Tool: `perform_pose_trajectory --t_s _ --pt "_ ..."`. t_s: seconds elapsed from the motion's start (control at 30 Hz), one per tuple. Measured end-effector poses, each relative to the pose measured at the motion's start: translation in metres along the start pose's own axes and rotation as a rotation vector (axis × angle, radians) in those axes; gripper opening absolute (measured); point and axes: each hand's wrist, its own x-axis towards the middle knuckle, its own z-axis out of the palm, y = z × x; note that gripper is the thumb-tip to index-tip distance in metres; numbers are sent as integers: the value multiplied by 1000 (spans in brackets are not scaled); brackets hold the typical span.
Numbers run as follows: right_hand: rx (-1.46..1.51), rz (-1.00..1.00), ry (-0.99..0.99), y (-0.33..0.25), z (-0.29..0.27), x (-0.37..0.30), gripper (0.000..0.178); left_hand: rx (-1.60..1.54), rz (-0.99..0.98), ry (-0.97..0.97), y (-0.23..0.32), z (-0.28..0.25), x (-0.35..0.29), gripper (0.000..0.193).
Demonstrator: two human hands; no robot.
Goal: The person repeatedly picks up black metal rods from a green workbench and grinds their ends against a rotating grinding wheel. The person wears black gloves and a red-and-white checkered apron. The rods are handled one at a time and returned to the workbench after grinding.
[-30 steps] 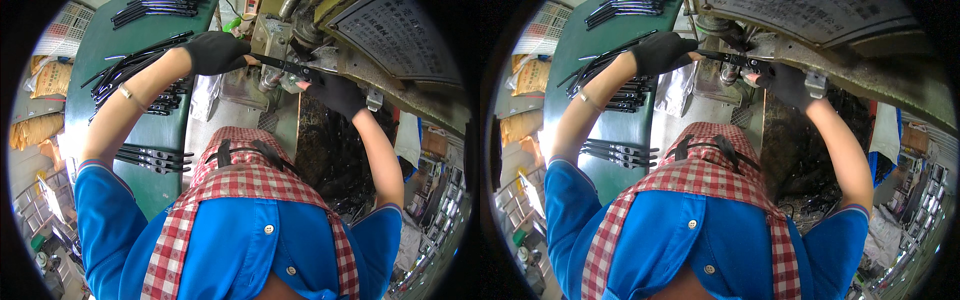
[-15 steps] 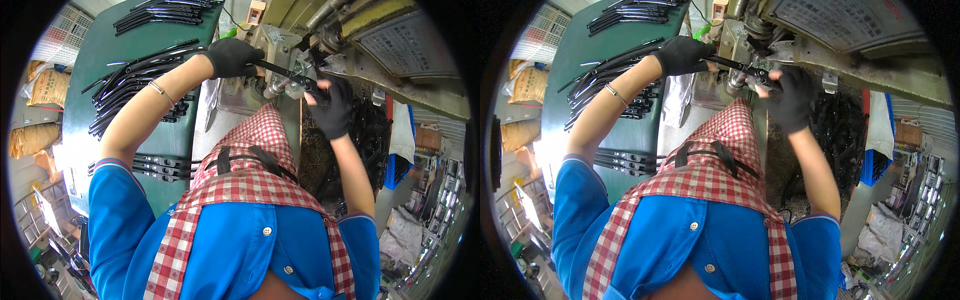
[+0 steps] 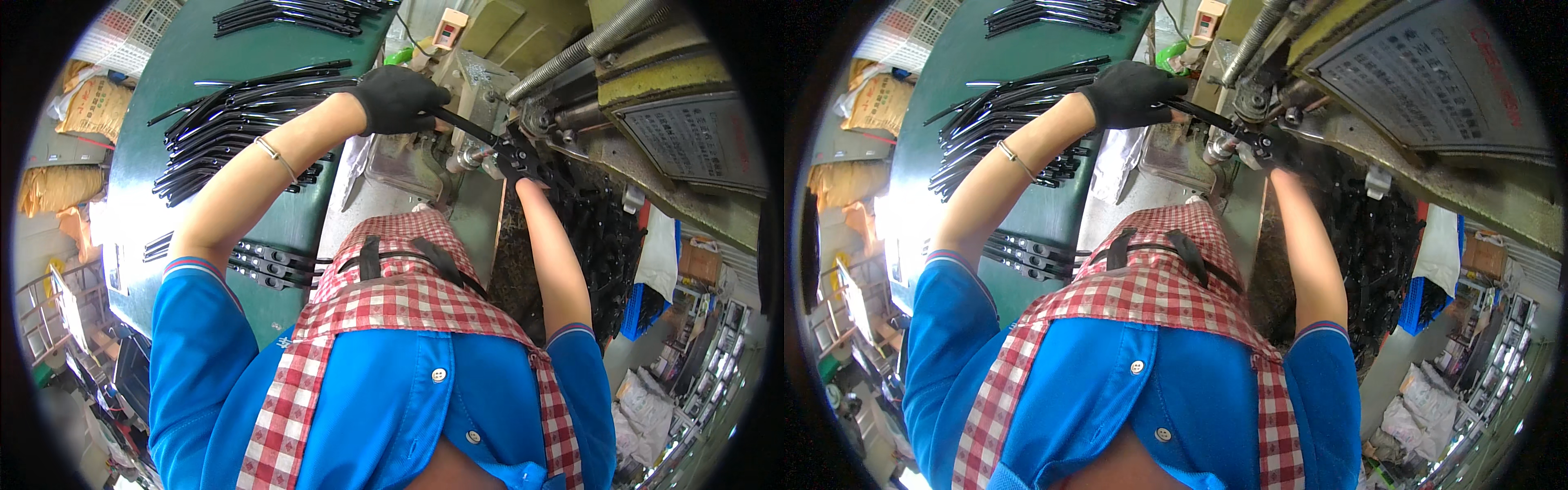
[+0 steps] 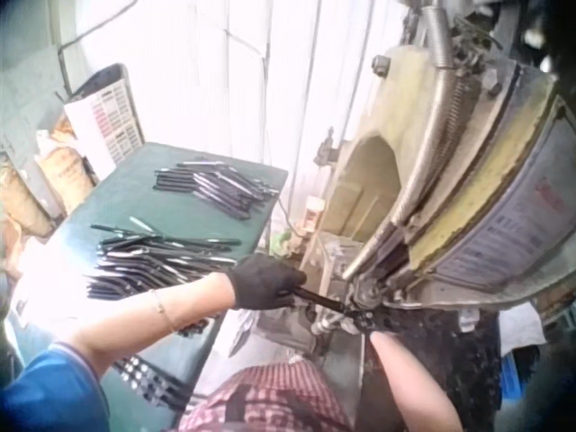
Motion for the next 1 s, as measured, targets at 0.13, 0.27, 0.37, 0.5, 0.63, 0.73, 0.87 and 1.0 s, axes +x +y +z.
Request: perform_pose_trajectory --t_s 0.13,0.27,0.37,0.5,0.63,0.73,0.87,1.0 --pt "-178 -93 92 -13 4 5 60 -62 45 128 11 2 1 36" --pt "-211 -50 107 -18 13 6 49 -114 25 116 34 -9 -4 25" --pt "-195 -5 88 -19 15 9 42 -299 -14 215 42 10 -46 24" --pt "-184 93 32 -15 14 4 33 -254 -156 30 22 42 -146 21" --pt "-120 81 116 -7 18 -1 31 -162 -431 76 -19 81 -262 23" --pt "65 -2 200 27 47 13 36 41 -765 206 -24 97 -334 25" --pt "268 -31 253 30 47 7 26 49 -1313 339 -22 118 -380 20" --pt "550 -103 346 42 31 -1 25 169 -1111 373 -22 112 -343 34"
